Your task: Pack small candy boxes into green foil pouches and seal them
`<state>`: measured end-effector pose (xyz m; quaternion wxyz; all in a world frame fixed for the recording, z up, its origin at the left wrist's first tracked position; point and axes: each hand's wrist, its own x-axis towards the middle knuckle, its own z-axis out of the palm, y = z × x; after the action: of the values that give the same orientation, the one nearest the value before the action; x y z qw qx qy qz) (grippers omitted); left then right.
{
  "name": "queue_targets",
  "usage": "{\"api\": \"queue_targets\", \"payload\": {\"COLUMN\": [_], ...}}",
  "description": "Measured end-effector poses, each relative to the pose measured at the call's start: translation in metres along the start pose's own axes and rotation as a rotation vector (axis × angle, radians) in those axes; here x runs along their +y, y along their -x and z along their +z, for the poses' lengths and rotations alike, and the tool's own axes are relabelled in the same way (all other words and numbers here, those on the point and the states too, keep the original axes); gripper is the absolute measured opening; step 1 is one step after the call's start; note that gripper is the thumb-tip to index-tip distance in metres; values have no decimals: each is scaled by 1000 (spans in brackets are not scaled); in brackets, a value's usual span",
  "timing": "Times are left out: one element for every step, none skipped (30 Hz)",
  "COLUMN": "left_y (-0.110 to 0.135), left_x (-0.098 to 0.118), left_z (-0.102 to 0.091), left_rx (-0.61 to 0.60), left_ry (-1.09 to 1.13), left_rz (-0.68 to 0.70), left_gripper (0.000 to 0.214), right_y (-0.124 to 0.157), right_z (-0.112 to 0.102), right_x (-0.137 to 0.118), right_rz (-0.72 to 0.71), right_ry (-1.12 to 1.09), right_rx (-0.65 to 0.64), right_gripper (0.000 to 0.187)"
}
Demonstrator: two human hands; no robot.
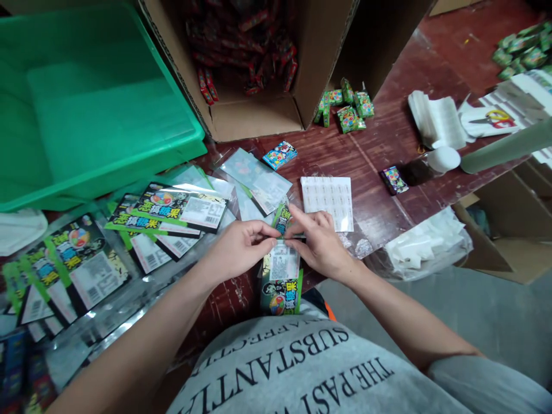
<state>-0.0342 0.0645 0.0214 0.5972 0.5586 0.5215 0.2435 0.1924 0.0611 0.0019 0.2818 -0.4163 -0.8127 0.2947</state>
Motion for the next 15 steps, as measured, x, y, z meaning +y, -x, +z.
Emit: {"api": "queue_targets", "payload": {"left_y": [1,1,1,-1,-4,-7,-10,-12,-13,-12,-9,-3,4,14,24], "left_x": [1,3,4,6,7,9,11,13,15,17,19,21,21,20,17], "left_z": [0,0,1,0,-1,-4,-9,-17,-26,-37,-50,-61,-71,-77,-79], "left_rx": [-14,-29,-47,-62,-74,-84,-100,-122,-140,-141,-112,-49,38,134,209], "left_ry": [-5,-18,-44,-84,-137,-193,-238,-261,-262,-243,-210,-168,-121,-68,-6], "left_rz": [1,1,2,8,23,43,65,82,90,88,84,81,84,94,99], "left_gripper": [19,19,18,18,18,19,21,23,26,32,41,50,59,66,72], "right_y": [1,1,-1,-2,-5,-7,-8,-9,-7,-4,1,8,16,23,30], "right_z": [1,2,2,2,2,0,-2,-5,-8,-12,-14,-16,-15,-13,-8], "right_x": [-1,-3,-4,-5,-6,-7,-7,-6,-5,-3,-1,1,4,5,6], "right_rz": [-12,-15,-14,-17,-26,-42,-58,-68,-55,-16,48,128,216,297,364], "right_ry": [15,24,32,38,44,43,33,8,-38,-102,-180,-264,-350,-435,-517], "right_rx": [-24,-48,-75,-106,-140,-174,-195,-191,-155,-78,40,183,321,427,489], "right_gripper": [87,88,89,90,89,88,87,85,84,81,79,77,75,74,75]}}
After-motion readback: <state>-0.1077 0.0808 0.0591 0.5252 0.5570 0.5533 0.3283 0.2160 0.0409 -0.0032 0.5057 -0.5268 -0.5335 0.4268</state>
